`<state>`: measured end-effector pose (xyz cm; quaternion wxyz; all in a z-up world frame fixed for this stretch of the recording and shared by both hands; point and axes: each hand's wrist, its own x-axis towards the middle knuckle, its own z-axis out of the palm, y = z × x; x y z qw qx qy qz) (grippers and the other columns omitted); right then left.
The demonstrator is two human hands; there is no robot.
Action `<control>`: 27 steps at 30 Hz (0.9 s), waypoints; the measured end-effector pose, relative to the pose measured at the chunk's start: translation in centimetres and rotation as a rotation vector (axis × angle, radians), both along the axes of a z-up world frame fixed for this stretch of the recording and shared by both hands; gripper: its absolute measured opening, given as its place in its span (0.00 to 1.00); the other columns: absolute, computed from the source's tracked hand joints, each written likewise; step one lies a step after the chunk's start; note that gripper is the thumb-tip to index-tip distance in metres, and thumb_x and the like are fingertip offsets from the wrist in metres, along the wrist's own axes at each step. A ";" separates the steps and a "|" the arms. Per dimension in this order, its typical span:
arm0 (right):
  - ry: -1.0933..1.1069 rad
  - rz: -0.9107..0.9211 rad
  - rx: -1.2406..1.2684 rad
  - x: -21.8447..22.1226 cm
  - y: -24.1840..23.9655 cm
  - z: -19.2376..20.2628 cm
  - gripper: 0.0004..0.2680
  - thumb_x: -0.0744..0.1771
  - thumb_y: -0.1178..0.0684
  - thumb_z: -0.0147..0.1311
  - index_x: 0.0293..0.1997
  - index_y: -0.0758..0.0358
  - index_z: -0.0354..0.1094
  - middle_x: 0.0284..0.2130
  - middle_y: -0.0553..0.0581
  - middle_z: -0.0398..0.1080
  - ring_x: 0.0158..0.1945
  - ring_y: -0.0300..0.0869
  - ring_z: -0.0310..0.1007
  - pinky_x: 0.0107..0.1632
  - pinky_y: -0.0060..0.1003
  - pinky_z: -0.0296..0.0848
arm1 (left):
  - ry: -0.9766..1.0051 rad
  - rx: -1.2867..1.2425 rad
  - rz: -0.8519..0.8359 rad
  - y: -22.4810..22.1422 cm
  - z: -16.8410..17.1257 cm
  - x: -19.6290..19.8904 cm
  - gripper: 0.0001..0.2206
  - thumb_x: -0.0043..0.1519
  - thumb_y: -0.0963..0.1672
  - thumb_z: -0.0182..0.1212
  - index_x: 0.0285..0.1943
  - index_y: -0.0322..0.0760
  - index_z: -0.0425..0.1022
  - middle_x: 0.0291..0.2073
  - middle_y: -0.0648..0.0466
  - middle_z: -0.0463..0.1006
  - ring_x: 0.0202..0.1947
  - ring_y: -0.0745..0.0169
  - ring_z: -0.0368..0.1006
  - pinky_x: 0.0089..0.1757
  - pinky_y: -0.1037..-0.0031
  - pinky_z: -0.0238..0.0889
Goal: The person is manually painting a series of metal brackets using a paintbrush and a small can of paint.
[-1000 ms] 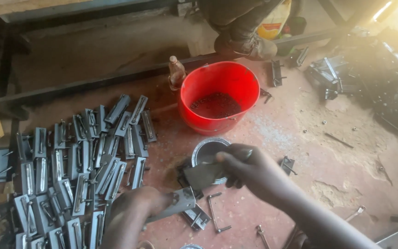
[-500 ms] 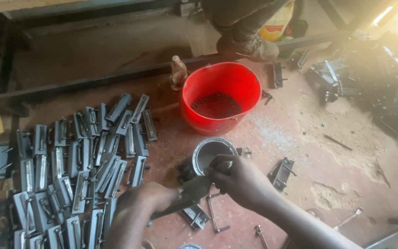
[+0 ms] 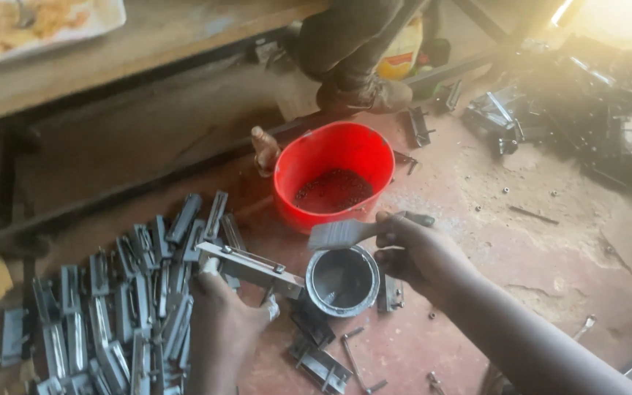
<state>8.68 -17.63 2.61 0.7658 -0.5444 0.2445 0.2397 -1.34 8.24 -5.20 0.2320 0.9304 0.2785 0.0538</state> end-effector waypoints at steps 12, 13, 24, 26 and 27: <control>0.155 -0.012 -0.070 -0.9 1.4 0.6 0.07 0.65 0.55 0.50 0.28 0.67 0.66 0.20 0.67 0.73 0.18 0.46 0.63 0.22 0.35 0.58 | -0.132 -0.137 0.105 0.2 3.9 0.1 0.51 0.39 0.45 0.82 0.72 0.31 0.52 0.51 0.38 0.65 0.25 0.39 0.74 0.30 0.47 0.71; 0.153 -0.014 -0.069 -1.0 1.3 -0.6 0.07 0.65 0.55 0.50 0.28 0.67 0.66 0.20 0.67 0.73 0.18 0.46 0.63 0.22 0.35 0.58 | -0.134 -0.136 0.102 0.1 4.2 0.1 0.51 0.39 0.45 0.82 0.72 0.31 0.52 0.51 0.38 0.65 0.25 0.39 0.74 0.30 0.47 0.71; 0.195 -0.087 0.119 -0.4 1.0 -0.9 0.08 0.68 0.53 0.47 0.29 0.61 0.60 0.18 0.54 0.57 0.20 0.41 0.54 0.27 0.37 0.60 | -0.346 -0.219 0.013 0.0 5.4 -0.1 0.51 0.34 0.38 0.80 0.71 0.30 0.54 0.54 0.39 0.56 0.25 0.48 0.68 0.28 0.61 0.78; 0.199 -0.043 0.168 -0.7 1.6 -2.4 0.11 0.69 0.49 0.49 0.27 0.62 0.62 0.16 0.55 0.59 0.19 0.42 0.56 0.25 0.36 0.58 | -0.382 -0.103 -0.018 -0.2 4.7 -0.2 0.50 0.34 0.43 0.79 0.69 0.32 0.55 0.59 0.35 0.58 0.39 0.34 0.68 0.36 0.49 0.71; 0.202 0.000 0.216 -0.8 1.9 -3.2 0.15 0.69 0.45 0.51 0.25 0.63 0.65 0.14 0.56 0.60 0.17 0.42 0.58 0.22 0.35 0.55 | -0.417 0.012 -0.051 -0.4 4.3 -0.2 0.50 0.33 0.47 0.79 0.68 0.33 0.55 0.65 0.31 0.60 0.54 0.20 0.68 0.43 0.37 0.64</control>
